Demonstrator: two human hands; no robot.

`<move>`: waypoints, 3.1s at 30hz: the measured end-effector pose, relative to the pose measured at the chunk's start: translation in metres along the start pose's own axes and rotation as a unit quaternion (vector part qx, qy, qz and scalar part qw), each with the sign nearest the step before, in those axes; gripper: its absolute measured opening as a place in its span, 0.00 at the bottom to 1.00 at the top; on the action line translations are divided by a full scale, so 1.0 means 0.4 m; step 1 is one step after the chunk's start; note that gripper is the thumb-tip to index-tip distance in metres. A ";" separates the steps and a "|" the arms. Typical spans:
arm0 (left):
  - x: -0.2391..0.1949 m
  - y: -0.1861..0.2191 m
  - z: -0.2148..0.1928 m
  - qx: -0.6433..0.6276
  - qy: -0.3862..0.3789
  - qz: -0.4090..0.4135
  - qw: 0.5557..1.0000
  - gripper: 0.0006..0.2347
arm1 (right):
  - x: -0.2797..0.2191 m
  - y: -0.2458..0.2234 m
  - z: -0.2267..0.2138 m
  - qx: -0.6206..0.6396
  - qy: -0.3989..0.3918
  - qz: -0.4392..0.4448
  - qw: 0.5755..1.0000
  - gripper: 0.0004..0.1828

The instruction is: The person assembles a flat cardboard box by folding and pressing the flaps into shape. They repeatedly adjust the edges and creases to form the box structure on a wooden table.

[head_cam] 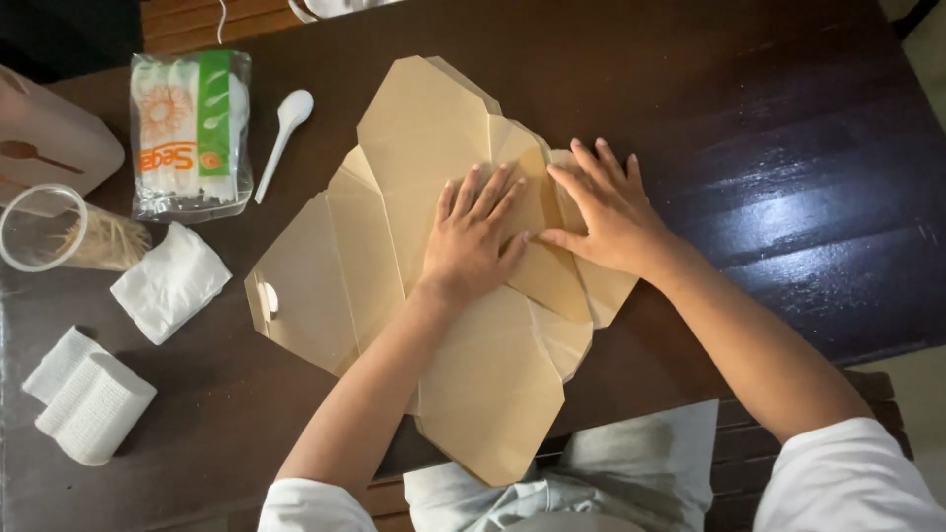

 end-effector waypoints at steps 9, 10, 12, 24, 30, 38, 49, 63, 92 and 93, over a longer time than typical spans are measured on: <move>0.005 -0.006 0.019 -0.013 0.023 -0.008 1.000 0.27 | -0.013 -0.003 -0.030 0.025 -0.090 -0.060 0.994 0.62; 0.003 -0.007 0.020 -0.011 0.024 -0.008 1.000 0.27 | -0.012 -0.003 -0.026 0.025 -0.089 -0.061 0.994 0.62; 0.002 -0.008 0.022 -0.014 0.037 -0.007 0.999 0.27 | -0.006 0.000 -0.030 0.052 -0.019 -0.061 0.997 0.45; -0.004 0.008 -0.028 -0.007 -0.006 -0.006 1.000 0.29 | 0.003 0.001 0.016 -0.001 0.045 -0.062 0.997 0.40; 0.000 0.001 -0.009 -0.010 -0.008 -0.013 1.000 0.27 | -0.012 -0.022 -0.028 0.004 -0.040 -0.056 0.998 0.74; -0.007 0.005 -0.039 -0.013 -0.004 -0.008 1.000 0.27 | -0.011 -0.012 -0.010 -0.014 0.003 -0.075 0.997 0.64; -0.009 0.000 -0.039 -0.036 -0.007 -0.007 0.999 0.24 | -0.018 -0.002 0.007 -0.056 -0.057 -0.074 0.994 0.77; -0.011 -0.003 -0.028 -0.031 -0.016 -0.011 0.999 0.25 | 0.008 0.008 0.020 0.005 -0.001 -0.031 0.999 0.54; -0.017 0.007 -0.048 0.013 -0.034 -0.007 0.999 0.26 | -0.019 -0.032 0.030 -0.066 -0.036 -0.066 0.995 0.50; -0.017 0.010 -0.053 0.010 -0.039 -0.009 0.999 0.27 | -0.010 -0.040 0.026 -0.071 0.017 -0.079 0.994 0.39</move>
Point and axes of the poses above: each hand's wrist, its own x-axis towards the middle knuckle, its own z-axis out of the palm, y = z × x, the point moved 4 cm from there along x, towards the middle knuckle, and after that the axes turned 11 degrees about y, right-handed, at the moved point
